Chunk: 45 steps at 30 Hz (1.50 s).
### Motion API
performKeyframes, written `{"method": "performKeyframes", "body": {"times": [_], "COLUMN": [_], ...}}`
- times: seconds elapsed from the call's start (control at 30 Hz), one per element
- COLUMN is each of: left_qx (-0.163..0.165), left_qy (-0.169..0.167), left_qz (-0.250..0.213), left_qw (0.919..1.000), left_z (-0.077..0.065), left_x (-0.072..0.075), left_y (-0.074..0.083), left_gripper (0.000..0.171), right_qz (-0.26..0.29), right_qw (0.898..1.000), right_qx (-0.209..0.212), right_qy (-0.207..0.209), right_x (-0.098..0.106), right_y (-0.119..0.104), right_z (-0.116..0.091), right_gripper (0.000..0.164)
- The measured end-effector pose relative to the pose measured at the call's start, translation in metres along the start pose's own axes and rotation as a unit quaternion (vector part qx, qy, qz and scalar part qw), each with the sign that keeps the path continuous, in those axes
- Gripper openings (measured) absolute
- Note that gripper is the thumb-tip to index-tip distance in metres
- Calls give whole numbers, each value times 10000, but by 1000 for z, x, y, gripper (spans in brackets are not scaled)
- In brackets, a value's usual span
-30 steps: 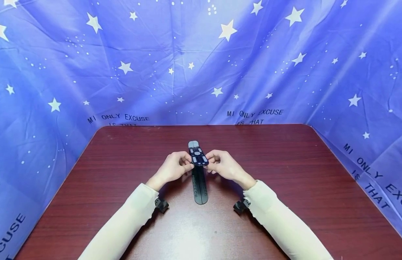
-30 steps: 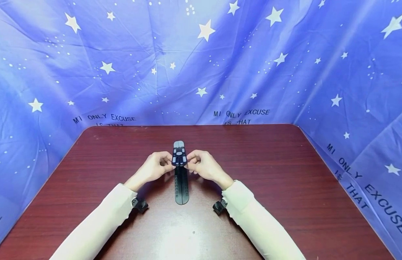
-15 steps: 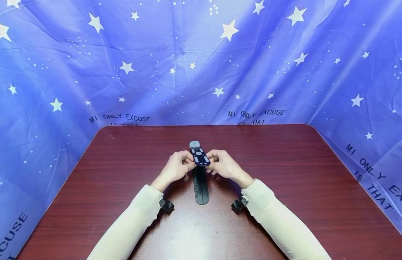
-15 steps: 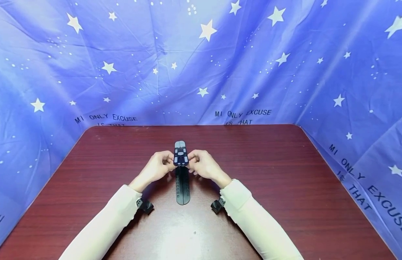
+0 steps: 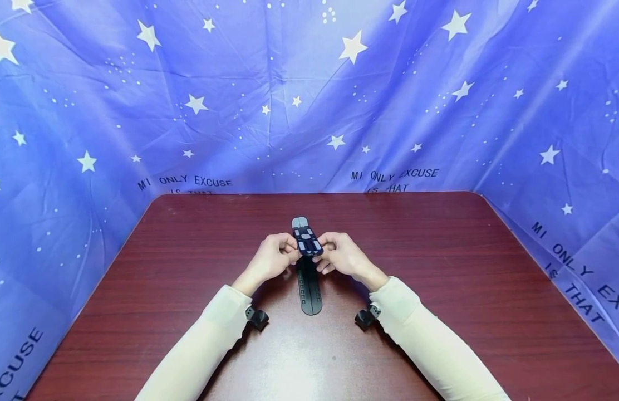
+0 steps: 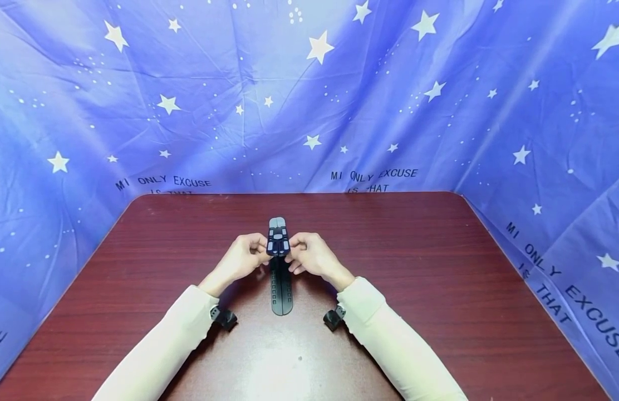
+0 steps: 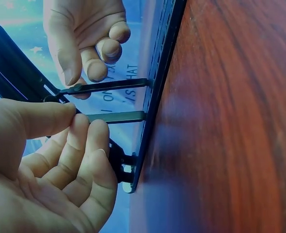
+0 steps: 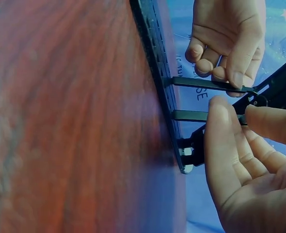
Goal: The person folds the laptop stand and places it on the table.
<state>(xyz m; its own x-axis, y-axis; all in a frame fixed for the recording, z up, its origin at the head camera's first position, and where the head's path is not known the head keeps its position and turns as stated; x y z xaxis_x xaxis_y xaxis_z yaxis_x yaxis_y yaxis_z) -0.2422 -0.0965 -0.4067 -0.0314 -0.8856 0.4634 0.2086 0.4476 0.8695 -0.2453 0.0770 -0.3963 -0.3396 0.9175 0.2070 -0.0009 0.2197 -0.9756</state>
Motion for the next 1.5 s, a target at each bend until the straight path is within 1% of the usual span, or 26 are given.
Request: {"method": "performKeyframes", "body": {"times": [0.13, 0.23, 0.33, 0.53, 0.77, 1.07, 1.2, 1.23, 1.37, 1.5], "left_qx": [-7, -6, 13, -34, -114, -405, -398, -399, -387, -406], "left_qy": [1, -8, -23, 9, 115, 337, 433, 458, 557, 670], "left_qz": [58, 56, 36, 68, 135, 255, 261, 267, 354, 497], "left_qw": [10000, 10000, 10000, 10000, 9998, 9983, 9979, 9978, 9971, 9957], "left_z": [0, 1, 1, 0, 1, 1, 3, 3, 5, 6], "left_x": [0, 0, 0, 1, 0, 1, 2, 2, 3, 3], "left_y": [1, 1, 1, 1, 1, 2, 4, 5, 7, 7], "left_gripper": [5, 5, 4, 5, 7, 11, 11, 11, 11, 12], "right_qz": [63, 85, 111, 152, 164, -250, -375, -397, -456, -549], "right_qw": [10000, 9999, 9998, 9998, 9997, 9982, 9972, 9972, 9969, 9956], "right_qx": [39, 51, -30, -112, -40, 65, 114, 121, 175, 266], "right_qy": [47, 126, 154, 88, 157, 532, 639, 627, 610, 711], "right_x": [-1, -1, -1, 0, -1, 0, 1, 1, 2, 3], "right_y": [-15, -18, -14, 6, 9, 7, 3, -2, -5, -2], "right_z": [-10, -13, -9, 4, 7, 7, 7, 5, 6, 10], "right_gripper": [10, 10, 10, 11, 12, 15, 11, 10, 8, 7]}}
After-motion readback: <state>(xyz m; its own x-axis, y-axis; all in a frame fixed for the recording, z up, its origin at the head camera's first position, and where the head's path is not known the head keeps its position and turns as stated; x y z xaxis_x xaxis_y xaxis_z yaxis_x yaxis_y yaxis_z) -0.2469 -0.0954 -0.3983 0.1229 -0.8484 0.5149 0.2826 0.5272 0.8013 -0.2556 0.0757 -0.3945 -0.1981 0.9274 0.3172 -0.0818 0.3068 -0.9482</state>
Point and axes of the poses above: each hand's wrist, its own z-axis towards the middle knuckle, its own x-axis out of the back of the hand, y = z × x, the point moved 4 cm from there along z, towards the middle knuckle, and after that the axes turned 7 degrees about y, right-handed, at the moved point
